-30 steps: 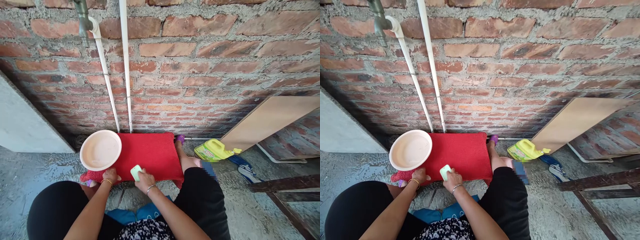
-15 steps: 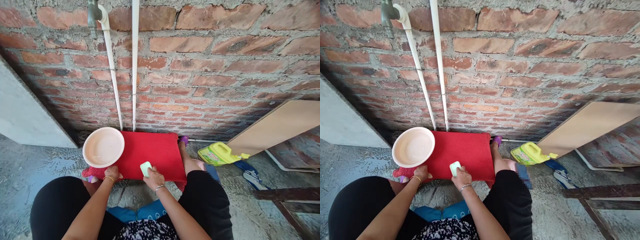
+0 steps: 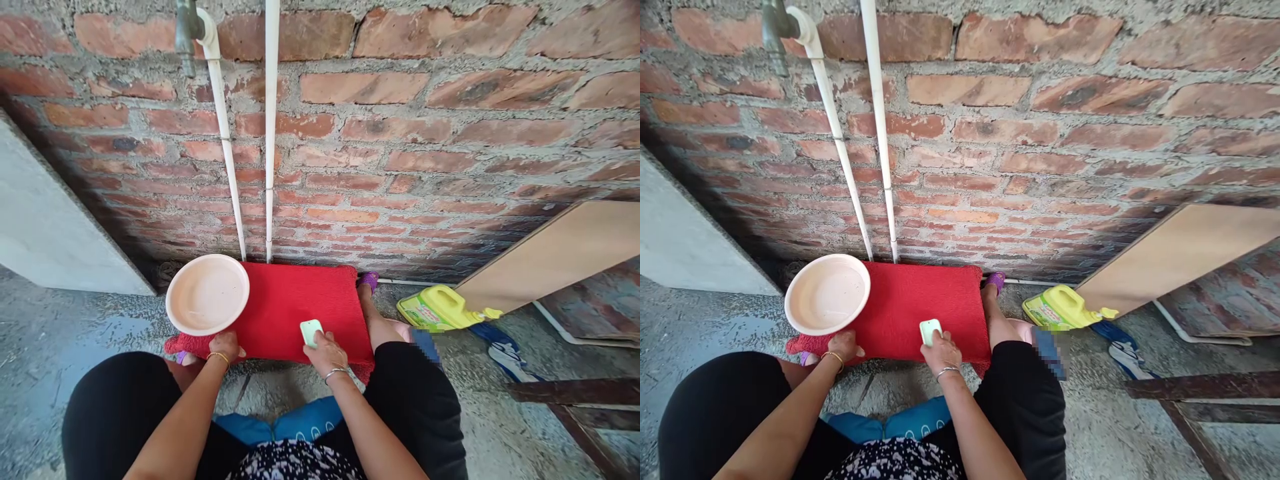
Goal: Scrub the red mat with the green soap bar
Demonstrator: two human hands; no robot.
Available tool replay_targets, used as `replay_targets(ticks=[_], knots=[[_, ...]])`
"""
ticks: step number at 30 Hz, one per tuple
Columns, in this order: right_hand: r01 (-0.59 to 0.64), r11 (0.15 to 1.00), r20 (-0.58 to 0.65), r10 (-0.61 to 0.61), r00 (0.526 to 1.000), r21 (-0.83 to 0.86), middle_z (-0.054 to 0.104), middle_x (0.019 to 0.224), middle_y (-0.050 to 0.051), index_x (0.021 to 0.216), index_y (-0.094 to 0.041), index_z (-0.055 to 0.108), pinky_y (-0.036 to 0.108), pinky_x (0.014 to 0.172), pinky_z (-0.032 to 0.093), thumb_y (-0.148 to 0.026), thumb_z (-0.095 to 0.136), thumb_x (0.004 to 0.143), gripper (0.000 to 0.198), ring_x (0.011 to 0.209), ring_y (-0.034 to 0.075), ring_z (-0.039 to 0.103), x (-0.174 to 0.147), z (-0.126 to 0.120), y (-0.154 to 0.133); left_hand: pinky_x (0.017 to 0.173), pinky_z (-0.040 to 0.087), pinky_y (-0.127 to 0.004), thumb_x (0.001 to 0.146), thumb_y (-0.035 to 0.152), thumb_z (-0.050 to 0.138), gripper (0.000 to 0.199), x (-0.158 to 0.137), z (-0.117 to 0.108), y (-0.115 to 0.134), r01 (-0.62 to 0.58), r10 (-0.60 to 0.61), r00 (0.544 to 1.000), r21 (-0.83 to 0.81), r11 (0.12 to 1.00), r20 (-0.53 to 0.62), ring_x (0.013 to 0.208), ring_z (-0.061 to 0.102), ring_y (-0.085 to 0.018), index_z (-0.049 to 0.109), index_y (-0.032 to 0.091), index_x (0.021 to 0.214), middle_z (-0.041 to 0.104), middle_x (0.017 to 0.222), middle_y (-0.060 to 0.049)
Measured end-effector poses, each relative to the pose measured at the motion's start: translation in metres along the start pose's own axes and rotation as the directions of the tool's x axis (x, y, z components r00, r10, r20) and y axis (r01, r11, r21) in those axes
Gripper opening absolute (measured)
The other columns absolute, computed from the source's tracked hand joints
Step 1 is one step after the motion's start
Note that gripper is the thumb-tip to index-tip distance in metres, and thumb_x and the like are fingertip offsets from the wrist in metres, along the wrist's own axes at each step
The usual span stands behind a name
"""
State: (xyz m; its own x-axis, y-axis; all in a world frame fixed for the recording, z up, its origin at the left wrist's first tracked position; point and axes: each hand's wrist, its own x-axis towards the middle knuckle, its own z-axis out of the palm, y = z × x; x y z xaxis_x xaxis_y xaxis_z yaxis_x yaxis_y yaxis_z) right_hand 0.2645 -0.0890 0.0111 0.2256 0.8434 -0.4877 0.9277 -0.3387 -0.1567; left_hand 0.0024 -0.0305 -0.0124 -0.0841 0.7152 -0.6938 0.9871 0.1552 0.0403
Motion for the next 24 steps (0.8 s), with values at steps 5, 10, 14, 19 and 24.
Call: replay_targets(ticks=[5, 10, 14, 19, 24], knots=[[0.215, 0.976, 0.005, -0.215, 0.977, -0.022, 0.057, 0.113, 0.01, 0.11, -0.024, 0.061, 0.031, 0.079, 0.043, -0.037, 0.058, 0.076, 0.036, 0.1, 0.024, 0.06, -0.01, 0.02, -0.059, 0.087, 0.051, -0.033, 0.065, 0.039, 0.074, 0.05, -0.004, -0.002, 0.0, -0.008, 0.008, 1.0, 0.005, 1.0, -0.005, 0.117, 0.06, -0.029, 0.066, 0.02, 0.111, 0.065, 0.124, -0.015], [0.126, 0.991, 0.003, -0.126, 0.992, -0.044, 0.057, 0.116, 0.011, 0.112, -0.023, 0.061, 0.032, 0.081, 0.042, -0.037, 0.056, 0.077, 0.038, 0.103, 0.026, 0.06, -0.002, 0.009, -0.038, 0.088, 0.051, -0.034, 0.065, 0.037, 0.074, 0.051, -0.005, -0.002, 0.002, -0.001, 0.001, 1.0, 0.003, 1.0, 0.0, 0.117, 0.06, -0.029, 0.065, 0.018, 0.111, 0.065, 0.125, -0.016], [-0.134, 0.991, 0.008, 0.134, 0.991, -0.011, 0.057, 0.112, 0.011, 0.116, -0.023, 0.057, 0.03, 0.076, 0.043, -0.042, 0.051, 0.083, 0.039, 0.097, 0.023, 0.062, 0.003, -0.014, 0.01, 0.087, 0.051, -0.035, 0.064, 0.035, 0.075, 0.049, -0.001, -0.001, 0.002, 0.012, -0.012, 1.0, -0.004, 1.0, 0.0, 0.116, 0.06, -0.031, 0.067, 0.018, 0.109, 0.065, 0.124, -0.017], [-0.031, 1.0, -0.036, 0.031, 0.999, -0.002, 0.057, 0.111, 0.01, 0.111, -0.023, 0.059, 0.03, 0.077, 0.042, -0.043, 0.052, 0.082, 0.035, 0.098, 0.022, 0.061, -0.003, -0.005, -0.012, 0.086, 0.051, -0.034, 0.063, 0.036, 0.075, 0.048, 0.0, 0.002, 0.0, 0.004, -0.004, 1.0, -0.003, 1.0, -0.01, 0.115, 0.061, -0.03, 0.067, 0.019, 0.108, 0.066, 0.122, -0.016], [0.239, 0.971, -0.003, -0.239, 0.971, -0.008, 0.057, 0.112, 0.009, 0.108, -0.025, 0.062, 0.03, 0.08, 0.042, -0.038, 0.058, 0.077, 0.034, 0.099, 0.023, 0.06, -0.006, 0.02, -0.064, 0.086, 0.051, -0.035, 0.066, 0.036, 0.073, 0.046, -0.001, 0.002, 0.0, 0.003, -0.003, 1.0, 0.005, 1.0, -0.021, 0.115, 0.061, -0.03, 0.067, 0.02, 0.108, 0.066, 0.122, -0.016]])
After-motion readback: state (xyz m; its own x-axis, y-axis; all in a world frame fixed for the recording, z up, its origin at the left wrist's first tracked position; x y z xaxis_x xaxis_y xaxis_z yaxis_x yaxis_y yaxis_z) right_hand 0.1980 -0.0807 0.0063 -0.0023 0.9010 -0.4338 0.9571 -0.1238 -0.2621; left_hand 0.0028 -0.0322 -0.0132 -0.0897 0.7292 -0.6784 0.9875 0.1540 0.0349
